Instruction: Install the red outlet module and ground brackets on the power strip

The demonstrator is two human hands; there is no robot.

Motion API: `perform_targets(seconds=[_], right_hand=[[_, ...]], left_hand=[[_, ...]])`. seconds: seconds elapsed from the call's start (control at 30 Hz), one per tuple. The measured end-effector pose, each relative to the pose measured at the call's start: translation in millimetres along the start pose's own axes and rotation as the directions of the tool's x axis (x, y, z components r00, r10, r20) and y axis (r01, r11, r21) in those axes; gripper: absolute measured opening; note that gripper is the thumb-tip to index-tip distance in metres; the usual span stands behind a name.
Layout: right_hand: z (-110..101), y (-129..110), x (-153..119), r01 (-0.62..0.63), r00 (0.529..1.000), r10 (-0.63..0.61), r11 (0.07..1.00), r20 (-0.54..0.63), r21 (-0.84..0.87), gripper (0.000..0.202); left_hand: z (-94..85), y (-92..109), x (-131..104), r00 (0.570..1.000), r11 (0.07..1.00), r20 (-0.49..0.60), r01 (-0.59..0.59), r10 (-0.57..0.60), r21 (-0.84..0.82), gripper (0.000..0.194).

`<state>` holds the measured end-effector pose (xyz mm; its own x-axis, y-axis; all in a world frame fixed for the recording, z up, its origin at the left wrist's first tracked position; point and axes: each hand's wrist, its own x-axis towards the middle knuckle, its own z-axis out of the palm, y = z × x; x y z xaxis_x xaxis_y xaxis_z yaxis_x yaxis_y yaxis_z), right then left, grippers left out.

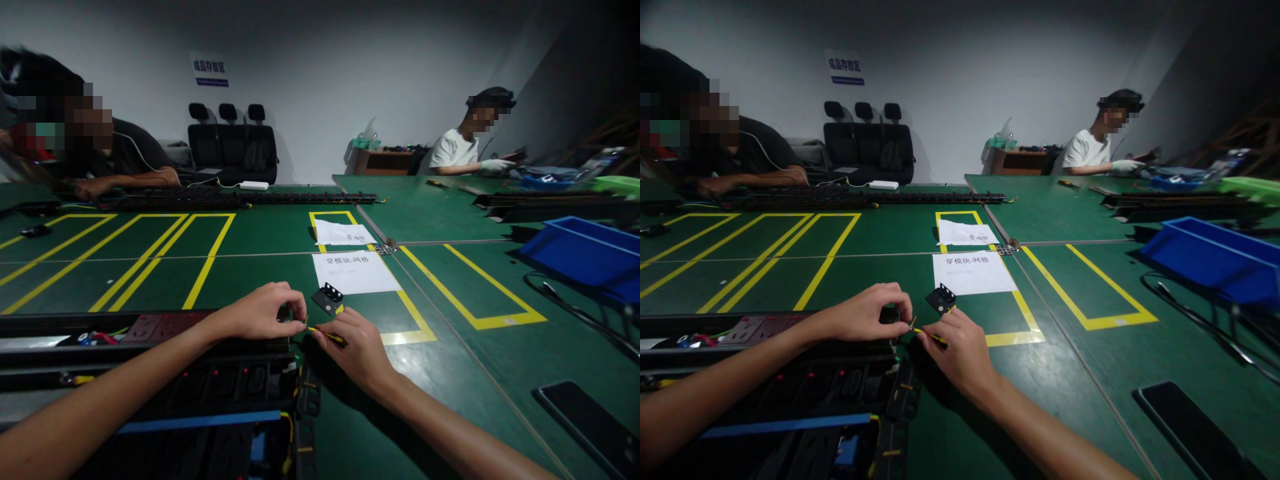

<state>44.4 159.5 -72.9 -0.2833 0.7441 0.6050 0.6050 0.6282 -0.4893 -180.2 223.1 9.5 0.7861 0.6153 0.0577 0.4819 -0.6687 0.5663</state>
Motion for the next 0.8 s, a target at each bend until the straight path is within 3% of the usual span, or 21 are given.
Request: perform_targets(seconds=[0.23, 0.43, 0.8], right_hand=[[-0.1, -0.4, 0.0, -0.064, 0.997, 0.065, 0.998, 0.034, -0.018, 0.023], [0.8, 0.2, 0.5, -0.092, 0.995, 0.092, 0.996, 0.048, -0.002, 0.025], [-11.0, -11.2, 8.5, -0.176, 0.981, 0.17, 0.983, 0.096, 0.057, 0.026]], left_hand=[[-1.2, -4.7, 0.6, 0.998, 0.999, 0.066, 0.025, -0.022, -0.045, 0.02], [0.1, -3.3, 1.1, 0.997, 1.0, 0.068, 0.019, -0.019, 0.009, 0.011], [-0.6, -1.1, 1.0, 1.0, 0.999, 0.028, 0.002, -0.003, 0.054, 0.014]])
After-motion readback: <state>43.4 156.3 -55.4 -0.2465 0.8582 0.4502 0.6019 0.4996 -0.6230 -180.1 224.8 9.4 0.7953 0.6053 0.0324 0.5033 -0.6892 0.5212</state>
